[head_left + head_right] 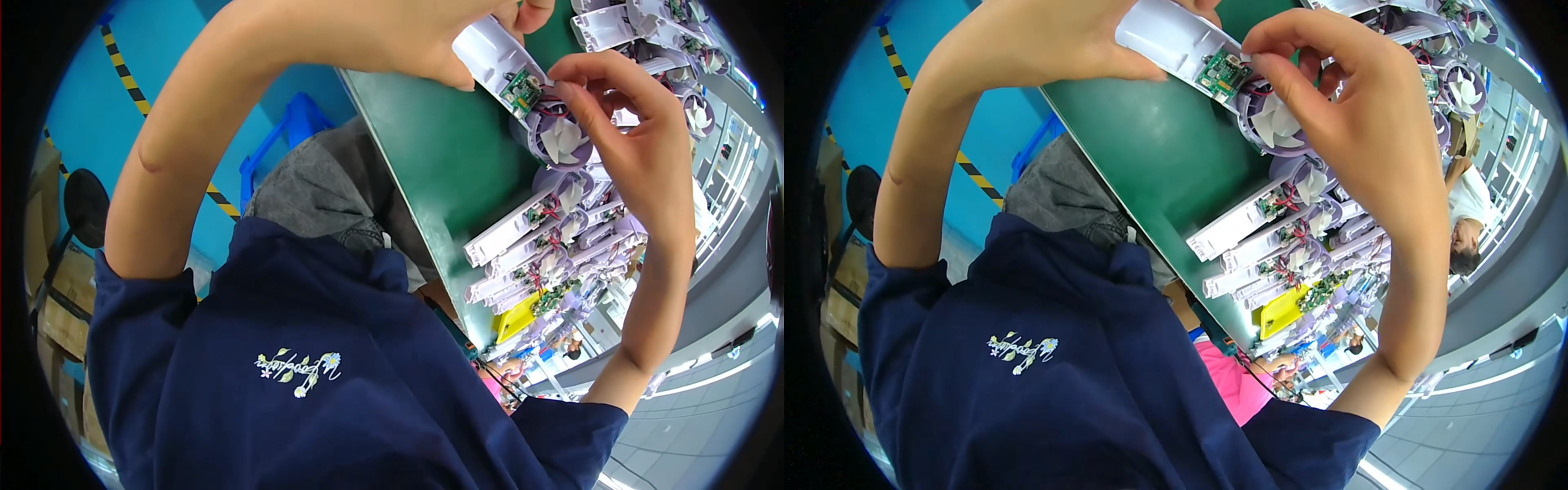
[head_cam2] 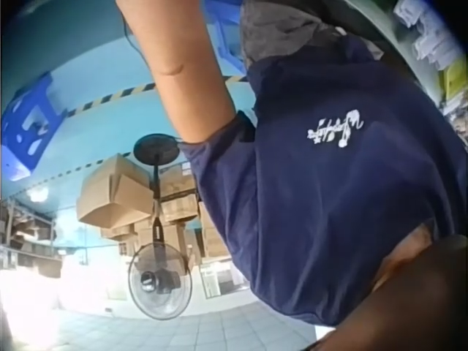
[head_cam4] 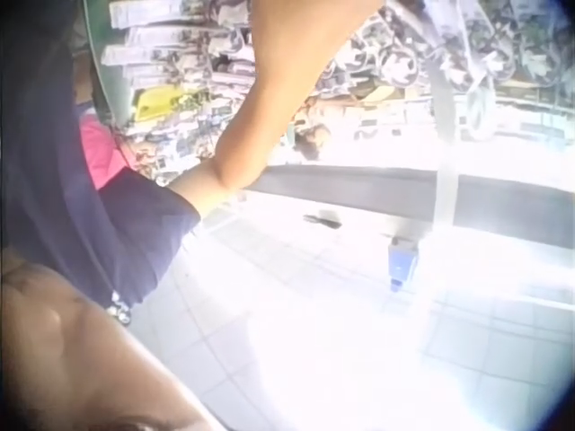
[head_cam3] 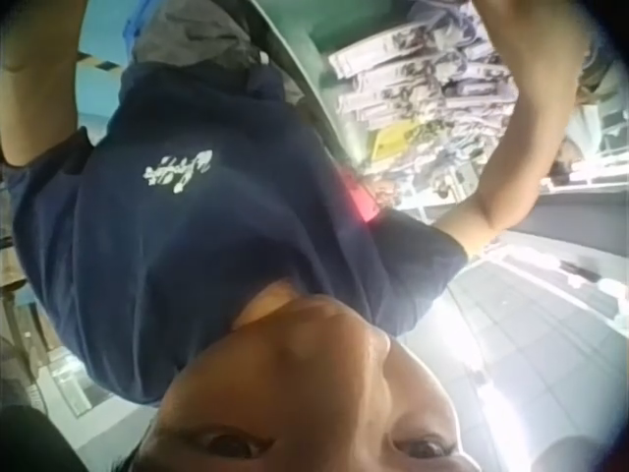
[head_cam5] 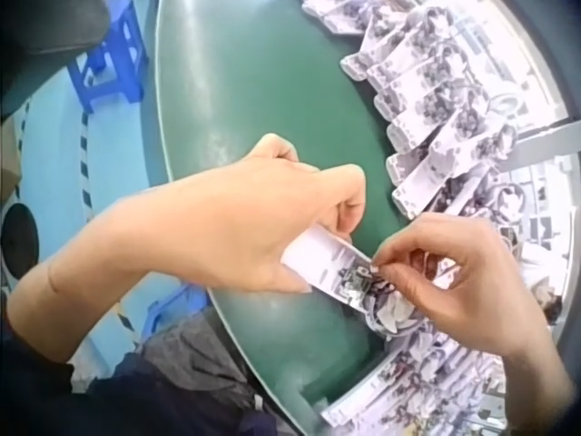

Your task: The person arranges portable fan casings along a conveyor belt, connects wire plugs into the circuit boards inside the casings by hand, and lines up the assembled fan units.

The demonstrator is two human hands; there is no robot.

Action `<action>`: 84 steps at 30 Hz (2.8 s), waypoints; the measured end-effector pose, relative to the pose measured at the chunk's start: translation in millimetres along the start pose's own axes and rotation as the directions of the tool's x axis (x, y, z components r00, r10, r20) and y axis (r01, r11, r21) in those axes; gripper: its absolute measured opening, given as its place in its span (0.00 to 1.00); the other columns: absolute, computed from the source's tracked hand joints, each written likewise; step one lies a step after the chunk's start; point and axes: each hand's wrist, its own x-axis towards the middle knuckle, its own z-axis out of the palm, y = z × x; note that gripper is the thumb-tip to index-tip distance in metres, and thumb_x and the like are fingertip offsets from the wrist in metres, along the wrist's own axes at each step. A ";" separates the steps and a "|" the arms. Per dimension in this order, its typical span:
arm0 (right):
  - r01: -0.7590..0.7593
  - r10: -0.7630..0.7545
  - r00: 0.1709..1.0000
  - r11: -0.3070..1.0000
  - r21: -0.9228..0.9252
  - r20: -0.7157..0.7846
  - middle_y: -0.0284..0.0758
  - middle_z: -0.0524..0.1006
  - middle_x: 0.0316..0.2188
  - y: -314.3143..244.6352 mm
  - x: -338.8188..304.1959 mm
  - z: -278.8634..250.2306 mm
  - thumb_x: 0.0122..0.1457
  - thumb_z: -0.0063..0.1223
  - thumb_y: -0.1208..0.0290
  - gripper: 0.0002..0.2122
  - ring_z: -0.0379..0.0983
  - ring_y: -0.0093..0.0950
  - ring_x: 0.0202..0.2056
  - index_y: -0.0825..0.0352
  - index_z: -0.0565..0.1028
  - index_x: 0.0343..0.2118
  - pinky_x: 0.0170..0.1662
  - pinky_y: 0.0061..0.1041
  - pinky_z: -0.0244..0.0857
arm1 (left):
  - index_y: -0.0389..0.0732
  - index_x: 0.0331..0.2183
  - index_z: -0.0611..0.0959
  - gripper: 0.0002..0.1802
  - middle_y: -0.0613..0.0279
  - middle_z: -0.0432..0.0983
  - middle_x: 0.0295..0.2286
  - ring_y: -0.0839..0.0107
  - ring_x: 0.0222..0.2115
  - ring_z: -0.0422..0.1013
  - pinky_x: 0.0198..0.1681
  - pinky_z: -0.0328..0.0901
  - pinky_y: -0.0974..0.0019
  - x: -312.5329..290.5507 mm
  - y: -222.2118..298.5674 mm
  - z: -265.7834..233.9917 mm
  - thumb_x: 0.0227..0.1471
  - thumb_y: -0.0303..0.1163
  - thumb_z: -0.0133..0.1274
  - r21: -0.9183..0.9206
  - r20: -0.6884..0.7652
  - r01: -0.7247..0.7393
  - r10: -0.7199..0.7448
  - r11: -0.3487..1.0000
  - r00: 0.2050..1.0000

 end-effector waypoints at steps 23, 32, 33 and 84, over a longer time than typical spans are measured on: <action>0.170 -0.170 0.985 0.899 -0.404 0.036 0.39 0.79 0.30 -34.0 11.1 6.8 0.58 0.57 0.79 0.05 0.73 0.34 0.29 0.71 0.79 0.37 0.36 0.30 0.67 | 0.38 0.43 0.74 0.21 0.51 0.80 0.38 0.57 0.45 0.76 0.57 0.54 0.57 -1.5 -6.9 5.7 0.46 0.29 0.62 -0.013 -0.041 -0.057 0.056 0.998 0.998; 0.184 -0.195 0.981 0.879 -0.439 0.019 0.41 0.82 0.32 -27.4 14.5 9.6 0.59 0.56 0.80 0.06 0.79 0.36 0.31 0.71 0.79 0.39 0.40 0.31 0.71 | 0.38 0.42 0.74 0.22 0.52 0.80 0.37 0.57 0.44 0.76 0.59 0.54 0.57 -2.5 -8.7 3.6 0.45 0.29 0.65 -0.045 -0.060 -0.078 0.075 0.996 0.995; 0.214 -0.232 0.973 0.864 -0.455 0.018 0.40 0.82 0.32 -22.3 13.3 8.4 0.60 0.56 0.79 0.06 0.79 0.33 0.31 0.71 0.80 0.39 0.39 0.30 0.71 | 0.38 0.42 0.74 0.22 0.53 0.80 0.37 0.57 0.43 0.76 0.58 0.54 0.57 -1.8 -9.3 5.0 0.45 0.29 0.65 -0.053 -0.068 -0.078 0.074 0.996 0.995; 0.255 -0.253 0.963 0.762 -0.595 0.089 0.45 0.75 0.30 -37.9 7.2 16.8 0.62 0.54 0.80 0.04 0.73 0.49 0.32 0.69 0.71 0.38 0.34 0.40 0.67 | 0.36 0.42 0.75 0.27 0.49 0.81 0.37 0.49 0.42 0.75 0.56 0.61 0.57 -0.6 -0.7 0.4 0.41 0.29 0.68 -0.025 -0.077 -0.006 0.004 1.000 0.997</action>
